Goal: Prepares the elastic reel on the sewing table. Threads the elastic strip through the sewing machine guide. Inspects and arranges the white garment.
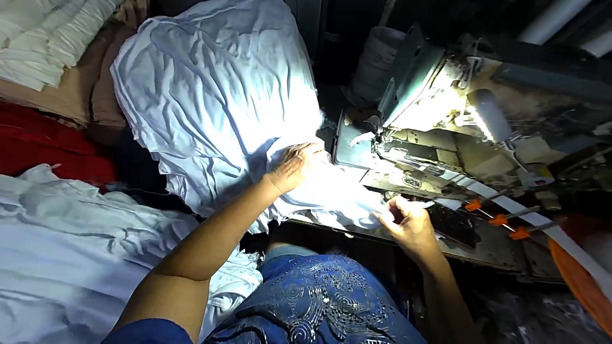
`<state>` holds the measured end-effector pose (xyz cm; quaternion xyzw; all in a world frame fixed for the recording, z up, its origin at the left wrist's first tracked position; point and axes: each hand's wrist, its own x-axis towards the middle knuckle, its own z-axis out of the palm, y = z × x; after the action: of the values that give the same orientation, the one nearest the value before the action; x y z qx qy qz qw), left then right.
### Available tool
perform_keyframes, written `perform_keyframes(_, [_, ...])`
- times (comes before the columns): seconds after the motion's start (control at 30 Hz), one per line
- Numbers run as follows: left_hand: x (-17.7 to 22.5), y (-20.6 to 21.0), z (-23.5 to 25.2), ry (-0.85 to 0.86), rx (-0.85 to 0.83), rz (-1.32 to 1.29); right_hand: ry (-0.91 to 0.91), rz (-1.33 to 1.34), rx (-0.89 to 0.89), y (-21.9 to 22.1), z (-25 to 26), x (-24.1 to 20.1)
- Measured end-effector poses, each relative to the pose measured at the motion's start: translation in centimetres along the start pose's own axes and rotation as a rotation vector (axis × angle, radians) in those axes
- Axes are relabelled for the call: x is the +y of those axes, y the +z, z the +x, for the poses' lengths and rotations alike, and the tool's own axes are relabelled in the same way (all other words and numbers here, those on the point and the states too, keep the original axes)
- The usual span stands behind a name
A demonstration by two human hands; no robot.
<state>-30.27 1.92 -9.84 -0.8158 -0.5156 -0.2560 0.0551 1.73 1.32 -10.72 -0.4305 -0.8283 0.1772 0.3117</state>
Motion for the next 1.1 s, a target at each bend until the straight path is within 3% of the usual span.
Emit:
perform_keyframes(0.27, [-0.4, -1.8, 0.3, 0.149, 0.149, -0.160, 0.008, 0.239, -0.338, -0.1, -0.8, 1.0])
perform_keyframes(0.33, [0.2, -1.8, 0.4, 0.188, 0.110, -0.179, -0.019, 0.246, -0.231, 0.7, -0.4, 1.2])
perform_keyframes(0.43, [0.6, -1.1, -0.1, 0.091, -0.056, -0.084, -0.024, 0.204, -0.033, 2.6, 0.7, 1.2])
perform_keyframes(0.5, [0.4, -0.6, -0.3, 0.026, -0.140, -0.087, -0.007, 0.260, -0.009, 4.2, 1.4, 1.2])
perform_keyframes(0.63, [0.3, -0.4, -0.7, 0.058, -0.128, -0.121, 0.009, 0.332, -0.061, 6.6, 1.8, 0.9])
perform_keyframes(0.77, [1.3, -2.4, -0.2, 0.057, 0.117, -0.409, -0.125, 0.364, 0.020, 6.9, 2.6, 0.1])
perform_keyframes(0.9, [3.2, -7.4, 1.5, 0.077, 0.375, -0.551, -0.331, 0.562, -0.132, 4.8, 3.5, -1.9])
perform_keyframes(1.0, [2.6, -11.1, 2.6, 0.001, 0.558, -0.670, -0.341, 0.605, -0.255, 1.1, 4.4, -3.6])
perform_keyframes(1.1, [0.6, -14.5, 2.7, -0.116, 0.692, -0.503, -0.239, 0.808, -0.330, -3.1, 5.3, -3.3])
